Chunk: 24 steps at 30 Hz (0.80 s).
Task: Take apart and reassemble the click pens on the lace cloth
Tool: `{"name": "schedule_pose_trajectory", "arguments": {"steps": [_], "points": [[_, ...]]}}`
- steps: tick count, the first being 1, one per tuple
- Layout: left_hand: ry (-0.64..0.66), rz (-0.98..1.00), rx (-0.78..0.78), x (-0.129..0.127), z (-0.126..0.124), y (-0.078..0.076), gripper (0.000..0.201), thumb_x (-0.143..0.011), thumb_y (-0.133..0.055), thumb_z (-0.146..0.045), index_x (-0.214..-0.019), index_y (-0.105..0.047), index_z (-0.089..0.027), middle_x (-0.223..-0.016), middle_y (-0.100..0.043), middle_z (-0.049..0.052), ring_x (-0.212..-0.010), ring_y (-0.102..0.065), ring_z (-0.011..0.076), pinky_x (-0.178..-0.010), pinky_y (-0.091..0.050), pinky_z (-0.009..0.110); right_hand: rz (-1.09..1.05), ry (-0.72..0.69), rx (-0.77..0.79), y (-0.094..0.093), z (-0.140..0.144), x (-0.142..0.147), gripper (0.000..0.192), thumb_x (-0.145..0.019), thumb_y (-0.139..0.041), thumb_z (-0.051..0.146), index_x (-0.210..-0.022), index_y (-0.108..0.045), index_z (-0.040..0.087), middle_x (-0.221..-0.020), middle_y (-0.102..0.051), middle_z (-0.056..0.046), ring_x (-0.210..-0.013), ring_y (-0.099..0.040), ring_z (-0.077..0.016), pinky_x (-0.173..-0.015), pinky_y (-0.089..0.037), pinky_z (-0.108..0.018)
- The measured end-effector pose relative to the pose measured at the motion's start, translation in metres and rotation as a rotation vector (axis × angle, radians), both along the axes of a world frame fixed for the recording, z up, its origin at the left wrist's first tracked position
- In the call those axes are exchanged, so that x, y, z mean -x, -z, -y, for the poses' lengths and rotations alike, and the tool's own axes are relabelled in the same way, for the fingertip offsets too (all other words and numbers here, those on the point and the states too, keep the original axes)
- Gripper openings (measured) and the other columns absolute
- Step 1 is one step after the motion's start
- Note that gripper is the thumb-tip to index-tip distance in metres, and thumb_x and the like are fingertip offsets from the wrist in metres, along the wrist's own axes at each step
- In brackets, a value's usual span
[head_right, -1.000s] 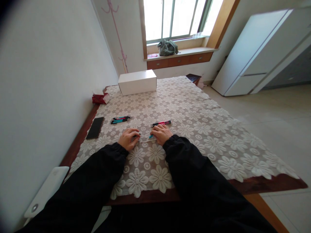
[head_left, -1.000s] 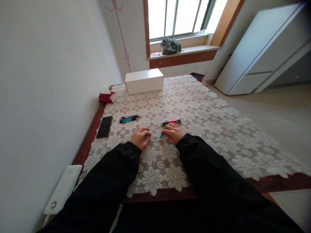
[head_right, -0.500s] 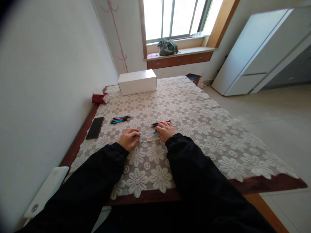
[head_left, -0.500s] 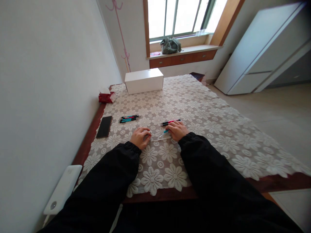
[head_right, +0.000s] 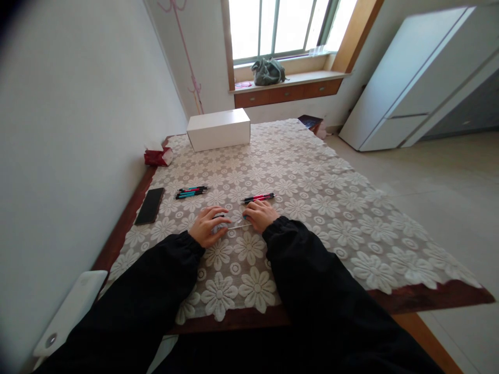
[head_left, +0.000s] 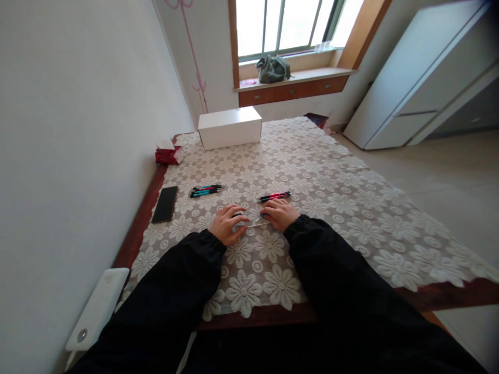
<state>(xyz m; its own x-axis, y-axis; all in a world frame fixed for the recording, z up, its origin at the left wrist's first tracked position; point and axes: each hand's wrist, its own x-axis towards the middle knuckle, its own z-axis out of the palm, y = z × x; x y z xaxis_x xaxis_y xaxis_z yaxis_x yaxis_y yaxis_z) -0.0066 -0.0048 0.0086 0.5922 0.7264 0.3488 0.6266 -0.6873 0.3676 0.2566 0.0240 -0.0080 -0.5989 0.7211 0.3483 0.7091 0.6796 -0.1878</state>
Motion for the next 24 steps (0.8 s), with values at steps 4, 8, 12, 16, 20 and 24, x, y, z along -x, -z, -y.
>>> {"name": "schedule_pose_trajectory", "arguments": {"steps": [4, 8, 12, 16, 20, 24], "points": [[0.071, -0.110, -0.009, -0.004, 0.006, -0.004, 0.032, -0.092, -0.058, -0.040, -0.122, -0.068, -0.033, -0.147, -0.052, 0.003, -0.143, -0.035, 0.0311, -0.120, -0.024, 0.059, -0.010, -0.034, -0.012, 0.001, 0.001, 0.003, 0.018, -0.094, -0.058, 0.023, -0.096, -0.075, 0.026, -0.097, -0.069, -0.006, -0.093, -0.057, -0.0213, -0.085, -0.040, -0.034], [0.046, -0.158, 0.006, -0.006, 0.009, -0.003, 0.036, -0.092, -0.058, -0.041, -0.127, -0.066, -0.035, -0.152, -0.047, 0.002, -0.146, -0.028, 0.0326, -0.121, -0.016, 0.063, -0.013, -0.054, -0.007, 0.001, 0.003, 0.006, 0.018, -0.095, -0.058, 0.025, -0.097, -0.076, 0.026, -0.097, -0.069, -0.006, -0.094, -0.057, -0.0214, -0.085, -0.040, -0.035], [0.038, -0.174, 0.013, -0.005, 0.009, -0.002, 0.038, -0.092, -0.057, -0.044, -0.129, -0.065, -0.036, -0.155, -0.044, 0.002, -0.147, -0.026, 0.0330, -0.122, -0.013, 0.063, -0.018, -0.063, 0.000, 0.001, 0.005, 0.008, 0.017, -0.094, -0.059, 0.024, -0.098, -0.076, 0.025, -0.098, -0.069, -0.007, -0.095, -0.057, -0.0217, -0.085, -0.040, -0.035], [0.038, -0.193, 0.014, -0.006, 0.009, -0.002, 0.040, -0.093, -0.055, -0.046, -0.131, -0.063, -0.036, -0.156, -0.041, 0.002, -0.147, -0.025, 0.0333, -0.121, -0.013, 0.063, -0.012, -0.073, -0.001, 0.000, 0.006, 0.010, 0.017, -0.094, -0.058, 0.024, -0.098, -0.075, 0.025, -0.098, -0.068, -0.007, -0.095, -0.057, -0.0218, -0.085, -0.041, -0.035], [0.035, -0.208, 0.000, -0.006, 0.008, -0.002, 0.043, -0.093, -0.054, -0.050, -0.133, -0.062, -0.035, -0.158, -0.040, 0.003, -0.148, -0.024, 0.0335, -0.121, -0.013, 0.063, -0.014, -0.079, -0.002, 0.000, 0.007, 0.012, 0.018, -0.095, -0.056, 0.024, -0.097, -0.074, 0.024, -0.096, -0.067, -0.007, -0.095, -0.056, -0.0217, -0.084, -0.042, -0.035], [0.040, -0.204, -0.007, -0.006, 0.008, 0.000, 0.048, -0.093, -0.053, -0.053, -0.136, -0.059, -0.034, -0.159, -0.039, 0.004, -0.148, -0.023, 0.0341, -0.121, -0.013, 0.063, -0.044, -0.046, 0.007, 0.001, 0.009, 0.016, 0.014, -0.092, -0.059, 0.022, -0.096, -0.072, 0.023, -0.095, -0.067, -0.007, -0.094, -0.057, -0.0221, -0.083, -0.043, -0.034]]}}
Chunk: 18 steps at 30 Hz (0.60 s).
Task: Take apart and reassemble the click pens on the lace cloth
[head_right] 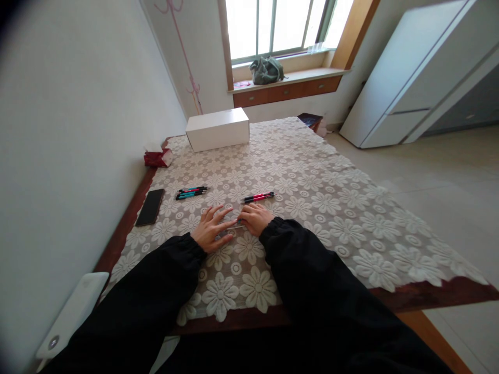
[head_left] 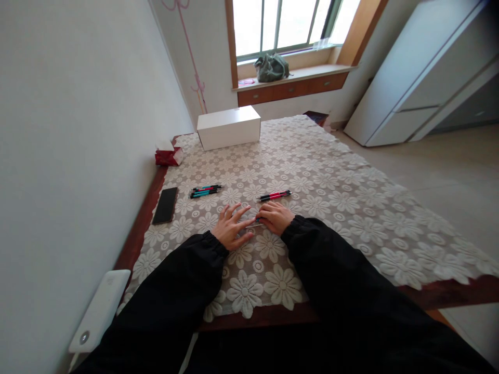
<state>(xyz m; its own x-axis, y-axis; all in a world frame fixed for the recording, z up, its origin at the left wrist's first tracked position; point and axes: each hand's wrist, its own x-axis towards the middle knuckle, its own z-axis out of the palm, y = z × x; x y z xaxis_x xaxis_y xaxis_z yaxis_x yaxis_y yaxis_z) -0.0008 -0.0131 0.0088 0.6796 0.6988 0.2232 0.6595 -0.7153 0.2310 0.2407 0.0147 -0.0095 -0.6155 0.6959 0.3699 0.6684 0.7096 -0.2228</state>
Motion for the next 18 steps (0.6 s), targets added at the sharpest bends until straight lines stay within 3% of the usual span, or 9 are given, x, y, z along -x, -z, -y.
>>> {"name": "schedule_pose_trajectory", "arguments": {"steps": [5, 9, 14, 18], "points": [[-0.015, 0.056, -0.041, 0.001, -0.001, 0.000, 0.048, -0.093, -0.054, -0.049, -0.138, -0.057, -0.033, -0.156, -0.043, 0.005, -0.147, -0.027, 0.0326, -0.122, -0.012, 0.061, -0.169, 0.004, 0.057, -0.006, 0.001, 0.002, 0.015, -0.093, -0.054, 0.022, -0.095, -0.068, 0.021, -0.095, -0.067, -0.008, -0.093, -0.058, -0.0226, -0.086, -0.045, -0.037], [-0.114, 0.152, -0.089, 0.002, -0.003, 0.000, 0.041, -0.093, -0.054, -0.036, -0.133, -0.059, -0.030, -0.151, -0.049, 0.004, -0.144, -0.033, 0.0285, -0.122, -0.017, 0.057, -0.576, 0.020, 0.185, -0.017, 0.004, 0.005, 0.015, -0.095, -0.052, 0.031, -0.095, -0.063, 0.021, -0.087, -0.066, -0.006, -0.082, -0.060, -0.0198, -0.077, -0.049, -0.036], [-0.151, 0.215, -0.096, 0.003, -0.004, 0.000, 0.033, -0.086, -0.055, -0.021, -0.117, -0.066, -0.028, -0.146, -0.053, 0.003, -0.143, -0.035, 0.0274, -0.122, -0.021, 0.055, -1.080, -0.095, 0.471, -0.027, 0.011, 0.012, 0.027, -0.094, -0.055, 0.047, -0.108, -0.055, 0.024, -0.087, -0.066, -0.003, -0.078, -0.065, -0.0187, -0.062, -0.051, -0.031], [-0.176, 0.216, -0.089, 0.004, -0.004, 0.001, 0.040, -0.078, -0.051, -0.010, -0.111, -0.067, -0.026, -0.143, -0.055, 0.002, -0.142, -0.035, 0.0258, -0.122, -0.021, 0.054, -1.100, -0.037, 0.412, -0.029, 0.015, 0.015, 0.034, -0.095, -0.057, 0.044, -0.124, -0.051, 0.028, -0.085, -0.065, -0.001, -0.080, -0.065, -0.0178, -0.069, -0.052, -0.032]]}}
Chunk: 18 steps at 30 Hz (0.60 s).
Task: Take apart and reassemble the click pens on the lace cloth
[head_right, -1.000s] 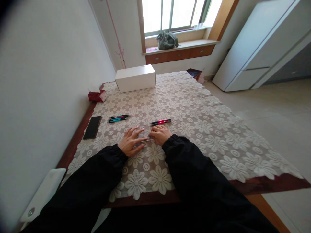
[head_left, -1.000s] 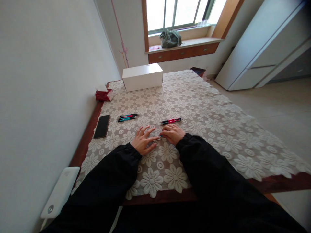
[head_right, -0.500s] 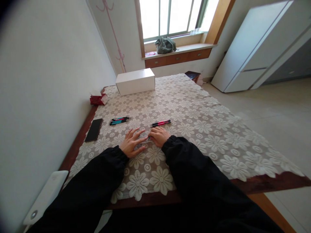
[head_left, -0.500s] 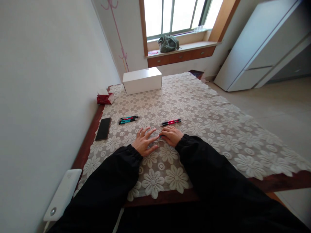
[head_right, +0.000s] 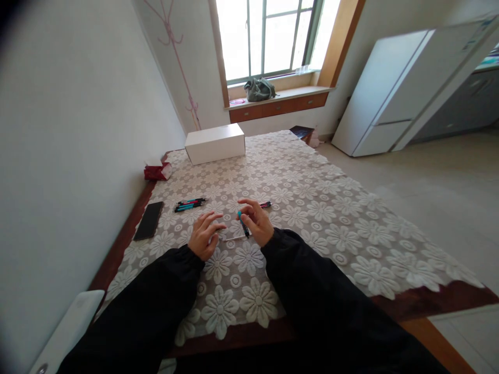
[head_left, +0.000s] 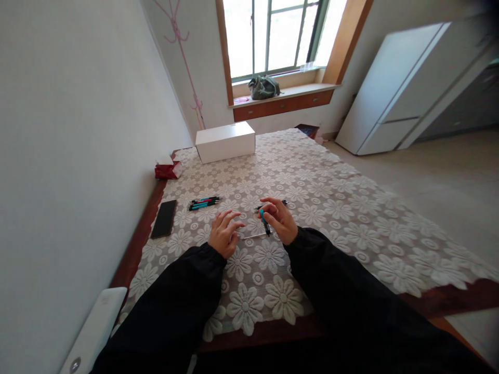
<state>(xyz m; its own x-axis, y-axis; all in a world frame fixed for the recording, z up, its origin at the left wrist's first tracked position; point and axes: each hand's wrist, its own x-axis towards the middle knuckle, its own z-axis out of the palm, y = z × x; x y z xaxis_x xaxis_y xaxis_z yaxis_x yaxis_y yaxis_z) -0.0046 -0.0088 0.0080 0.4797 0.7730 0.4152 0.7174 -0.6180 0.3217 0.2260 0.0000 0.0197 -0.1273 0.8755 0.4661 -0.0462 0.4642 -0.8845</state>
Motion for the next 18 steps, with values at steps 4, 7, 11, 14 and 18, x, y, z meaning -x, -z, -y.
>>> {"name": "schedule_pose_trajectory", "arguments": {"steps": [4, 7, 11, 14, 18], "points": [[-0.014, 0.037, 0.011, 0.0013, -0.0004, -0.0017, 0.047, -0.067, -0.050, -0.004, -0.106, -0.067, -0.024, -0.140, -0.056, 0.002, -0.142, -0.035, 0.0255, -0.121, -0.025, 0.052, 0.202, 0.102, -0.114, -0.0011, 0.0022, -0.0002, 0.021, -0.096, -0.054, 0.040, -0.100, -0.065, 0.023, -0.088, -0.069, -0.004, -0.082, -0.066, -0.0182, -0.073, -0.052, -0.033], [-0.006, 0.056, 0.022, 0.0016, -0.0001, -0.0034, 0.047, -0.061, -0.051, -0.003, -0.100, -0.066, -0.024, -0.135, -0.059, 0.002, -0.140, -0.037, 0.0262, -0.120, -0.027, 0.052, 0.213, 0.127, -0.143, -0.0022, 0.0032, 0.0011, 0.020, -0.096, -0.054, 0.039, -0.100, -0.065, 0.022, -0.086, -0.069, -0.004, -0.081, -0.066, -0.0181, -0.072, -0.052, -0.032], [0.003, 0.047, 0.033, 0.0014, -0.0005, -0.0028, 0.046, -0.058, -0.053, -0.005, -0.097, -0.066, -0.025, -0.133, -0.061, 0.002, -0.139, -0.039, 0.0284, -0.120, -0.025, 0.056, 0.158, 0.185, -0.124, -0.0012, 0.0030, 0.0030, 0.022, -0.095, -0.056, 0.037, -0.110, -0.062, 0.023, -0.086, -0.068, -0.003, -0.079, -0.067, -0.0176, -0.072, -0.052, -0.033], [0.016, 0.027, 0.041, 0.0011, -0.0008, -0.0009, 0.044, -0.057, -0.055, -0.008, -0.097, -0.065, -0.026, -0.133, -0.061, 0.003, -0.138, -0.040, 0.0307, -0.121, -0.024, 0.058, 0.167, 0.184, -0.134, 0.0014, 0.0020, 0.0031, 0.017, -0.094, -0.057, 0.036, -0.101, -0.064, 0.023, -0.084, -0.068, -0.002, -0.075, -0.064, -0.0166, -0.069, -0.051, -0.032], [0.016, 0.007, 0.048, 0.0008, -0.0006, 0.0001, 0.042, -0.058, -0.058, -0.009, -0.095, -0.066, -0.025, -0.132, -0.060, 0.004, -0.138, -0.040, 0.0320, -0.120, -0.024, 0.059, 0.151, 0.190, -0.133, 0.0026, 0.0021, 0.0028, 0.031, -0.094, -0.057, 0.035, -0.123, -0.056, 0.025, -0.086, -0.067, -0.001, -0.077, -0.064, -0.0167, -0.071, -0.051, -0.033]]}}
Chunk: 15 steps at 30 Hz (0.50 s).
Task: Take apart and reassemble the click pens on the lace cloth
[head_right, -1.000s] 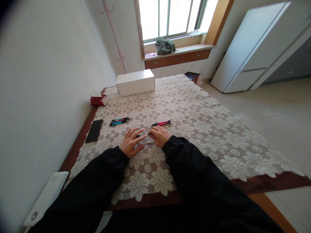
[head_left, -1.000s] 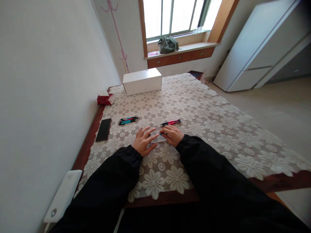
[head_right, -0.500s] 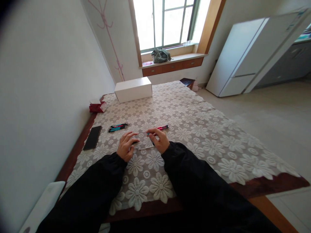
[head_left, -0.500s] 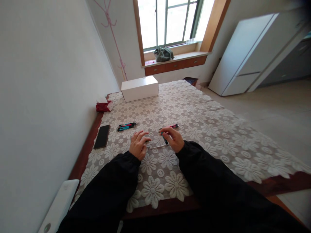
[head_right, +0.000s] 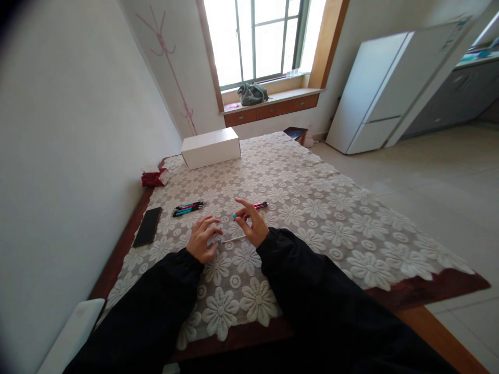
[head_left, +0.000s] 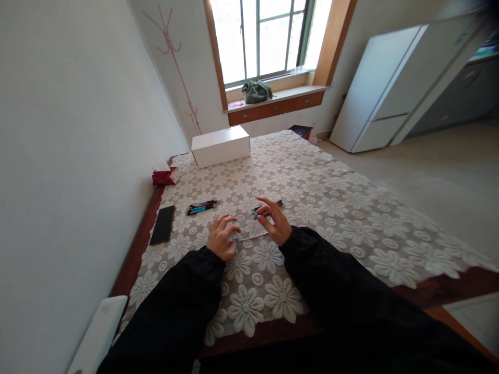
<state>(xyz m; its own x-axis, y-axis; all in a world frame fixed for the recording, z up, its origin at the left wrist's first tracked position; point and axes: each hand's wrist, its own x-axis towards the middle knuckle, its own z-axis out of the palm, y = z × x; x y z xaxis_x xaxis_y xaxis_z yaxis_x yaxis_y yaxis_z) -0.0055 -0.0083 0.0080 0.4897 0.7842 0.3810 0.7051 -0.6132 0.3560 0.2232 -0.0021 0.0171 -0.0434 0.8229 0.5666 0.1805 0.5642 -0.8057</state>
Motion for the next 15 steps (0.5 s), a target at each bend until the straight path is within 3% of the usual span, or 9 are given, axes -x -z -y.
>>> {"name": "schedule_pose_trajectory", "arguments": {"steps": [5, 8, 11, 15], "points": [[0.023, -0.037, 0.003, -0.0010, 0.0006, -0.0004, 0.034, -0.065, -0.064, -0.015, -0.097, -0.068, -0.026, -0.134, -0.059, 0.004, -0.139, -0.039, 0.0332, -0.120, -0.022, 0.061, 0.084, 0.030, -0.053, -0.0032, 0.0018, -0.0006, 0.015, -0.094, -0.056, 0.035, -0.095, -0.065, 0.023, -0.081, -0.065, -0.002, -0.074, -0.059, -0.0172, -0.071, -0.050, -0.034], [0.043, -0.044, 0.004, -0.0024, 0.0008, -0.0008, 0.027, -0.070, -0.069, -0.022, -0.096, -0.070, -0.027, -0.135, -0.059, 0.004, -0.139, -0.039, 0.0333, -0.120, -0.022, 0.062, 0.054, 0.040, -0.054, -0.0025, 0.0016, -0.0004, 0.026, -0.094, -0.056, 0.033, -0.118, -0.061, 0.025, -0.085, -0.066, -0.002, -0.074, -0.059, -0.0169, -0.072, -0.051, -0.034], [0.064, -0.044, -0.003, -0.0033, 0.0001, -0.0011, 0.021, -0.076, -0.071, -0.031, -0.096, -0.072, -0.027, -0.135, -0.060, 0.005, -0.139, -0.040, 0.0324, -0.119, -0.025, 0.061, 0.009, 0.056, -0.043, -0.0004, 0.0002, 0.0007, 0.050, -0.094, -0.056, 0.033, -0.142, -0.044, 0.026, -0.088, -0.065, -0.002, -0.078, -0.061, -0.0173, -0.073, -0.051, -0.034], [0.089, -0.048, -0.014, -0.0026, -0.0025, 0.0003, 0.014, -0.082, -0.070, -0.036, -0.092, -0.075, -0.027, -0.132, -0.063, 0.005, -0.138, -0.042, 0.0307, -0.119, -0.029, 0.059, -0.029, 0.070, -0.041, -0.0003, -0.0010, 0.0019, 0.064, -0.093, -0.057, 0.034, -0.151, -0.031, 0.026, -0.086, -0.065, -0.001, -0.079, -0.062, -0.0179, -0.074, -0.052, -0.035]]}}
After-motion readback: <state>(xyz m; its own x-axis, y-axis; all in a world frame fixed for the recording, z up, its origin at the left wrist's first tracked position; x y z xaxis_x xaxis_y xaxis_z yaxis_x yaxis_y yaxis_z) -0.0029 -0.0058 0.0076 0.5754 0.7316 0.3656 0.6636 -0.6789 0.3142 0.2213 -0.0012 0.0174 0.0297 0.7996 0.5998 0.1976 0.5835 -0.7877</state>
